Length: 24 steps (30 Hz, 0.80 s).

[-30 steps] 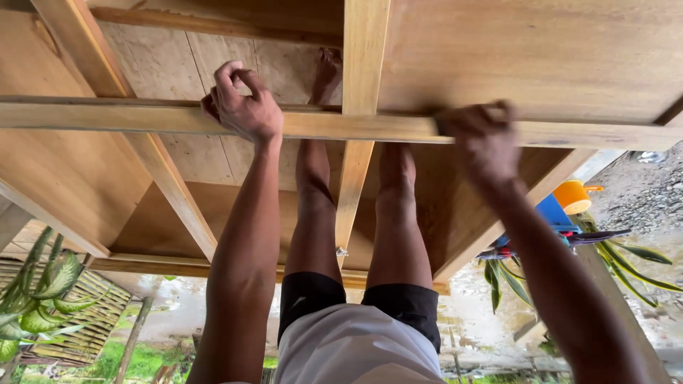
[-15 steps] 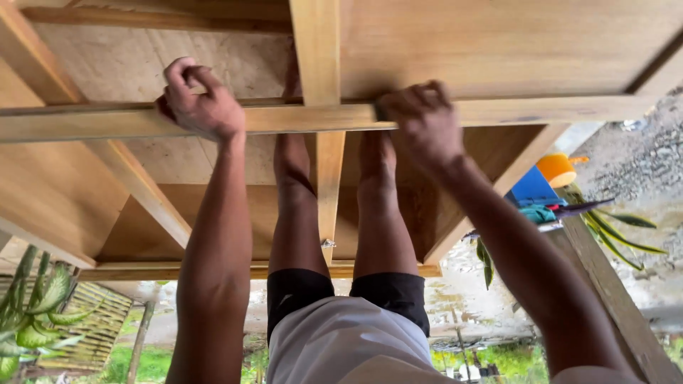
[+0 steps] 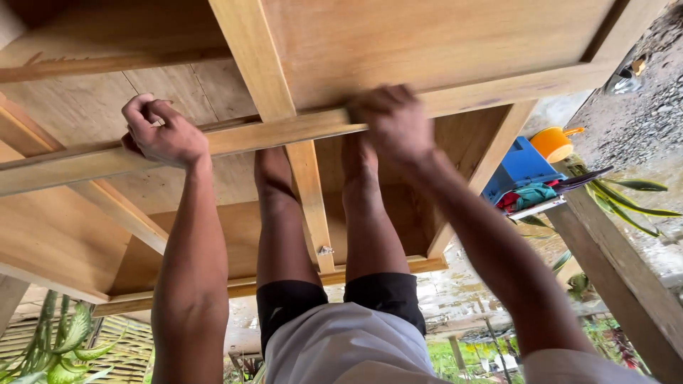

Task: The person sands the underside and edges of a wooden cabinet using a sanding block. They move around the structure to reach different sections, smoothing the wood surfaces by hand.

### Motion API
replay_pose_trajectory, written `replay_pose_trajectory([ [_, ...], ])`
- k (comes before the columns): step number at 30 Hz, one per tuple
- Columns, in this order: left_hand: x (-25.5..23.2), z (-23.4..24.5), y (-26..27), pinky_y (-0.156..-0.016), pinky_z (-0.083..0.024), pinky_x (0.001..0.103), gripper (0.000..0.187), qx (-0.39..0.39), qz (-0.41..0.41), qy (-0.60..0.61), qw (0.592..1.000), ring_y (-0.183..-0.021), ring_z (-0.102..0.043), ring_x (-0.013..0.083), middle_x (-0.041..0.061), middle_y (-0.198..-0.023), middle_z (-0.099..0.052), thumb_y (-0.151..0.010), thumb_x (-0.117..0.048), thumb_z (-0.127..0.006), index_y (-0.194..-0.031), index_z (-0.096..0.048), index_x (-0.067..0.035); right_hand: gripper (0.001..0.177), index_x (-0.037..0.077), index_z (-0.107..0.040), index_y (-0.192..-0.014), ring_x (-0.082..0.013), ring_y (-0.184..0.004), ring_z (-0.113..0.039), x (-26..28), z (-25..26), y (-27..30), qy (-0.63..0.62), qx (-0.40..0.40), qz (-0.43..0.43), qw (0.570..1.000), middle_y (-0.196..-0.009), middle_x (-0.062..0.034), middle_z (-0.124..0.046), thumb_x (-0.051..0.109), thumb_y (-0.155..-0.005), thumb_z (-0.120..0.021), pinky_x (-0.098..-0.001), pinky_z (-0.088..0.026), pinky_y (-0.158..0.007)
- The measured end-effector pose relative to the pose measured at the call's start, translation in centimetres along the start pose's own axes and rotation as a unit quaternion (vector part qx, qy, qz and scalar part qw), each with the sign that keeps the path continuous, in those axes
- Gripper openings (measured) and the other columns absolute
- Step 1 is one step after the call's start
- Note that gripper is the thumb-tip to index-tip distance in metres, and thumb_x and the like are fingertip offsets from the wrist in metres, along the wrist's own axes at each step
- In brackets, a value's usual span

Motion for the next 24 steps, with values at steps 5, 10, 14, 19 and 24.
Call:
replay_pose_trajectory([
  [5, 0.3, -0.1, 0.0, -0.101, -0.037, 0.036, 0.019, -0.007, -0.007, 0.004, 1.0, -0.063, -0.059, 0.0134, -0.009, -0.065, -0.078, -0.086, -0.014, -0.047, -0.083, -0.063, -0.024, 0.052, 0.025, -0.085, -0.114, -0.027, -0.097, -0.069, -0.4, -0.6, 0.6, -0.035, -0.006, 0.015, 0.999, -0.118, 0.0049, -0.079, 0.005, -0.068, -0.074, -0.0411, -0.052, -0.079],
  [10, -0.3, -0.1, -0.1, -0.076, -0.047, 0.03, 0.018, -0.027, -0.068, 0.057, 0.996, -0.059, -0.065, 0.0103, -0.006, -0.064, -0.075, -0.087, -0.008, -0.051, -0.082, -0.064, -0.02, 0.02, 0.024, -0.092, -0.112, -0.0222, -0.091, -0.072, -17.5, 6.2, 12.9, 0.093, -0.017, 0.025, 0.995, -0.107, 0.0039, -0.083, 0.009, -0.098, -0.089, -0.0393, -0.051, -0.087],
  [14, 0.3, -0.4, -0.2, -0.071, -0.053, 0.028, 0.019, -0.026, -0.063, 0.082, 0.994, -0.056, -0.066, 0.0083, -0.005, -0.062, -0.072, -0.087, -0.008, -0.051, -0.084, -0.065, -0.02, 0.021, 0.023, -0.092, -0.104, -0.0236, -0.079, -0.063, -16.9, 7.3, 12.2, 0.104, -0.019, 0.002, 0.994, -0.094, 0.0027, -0.077, 0.013, -0.116, -0.107, -0.0398, -0.041, -0.074],
  [19, 0.5, -0.3, -0.3, -0.074, -0.053, 0.03, 0.019, -0.03, -0.063, 0.069, 0.995, -0.056, -0.069, 0.0078, -0.006, -0.061, -0.074, -0.088, -0.009, -0.052, -0.084, -0.065, -0.022, 0.04, 0.018, -0.085, -0.106, -0.0262, -0.084, -0.068, -2.3, -0.4, 1.8, -0.054, -0.039, -0.004, 0.998, -0.105, -0.0017, -0.078, 0.0, -0.074, -0.068, -0.0424, -0.048, -0.074],
  [24, 0.1, 0.1, 0.5, -0.065, -0.055, 0.03, 0.02, 0.011, -0.073, 0.114, 0.991, -0.06, -0.063, 0.0129, 0.0, -0.072, -0.068, -0.094, -0.005, -0.048, -0.099, -0.064, -0.016, 0.025, 0.016, -0.078, -0.103, -0.0198, -0.085, -0.067, -1.6, 1.5, 0.8, -0.005, -0.041, 0.008, 0.999, -0.104, 0.0021, -0.076, -0.002, -0.092, -0.066, -0.0355, -0.051, -0.082],
])
Point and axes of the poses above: each hand's wrist, its own y-axis away from the middle knuckle, its own z-axis out of the back of the hand, x = y × z, the point moved 6 cm from there along -y, towards the middle knuckle
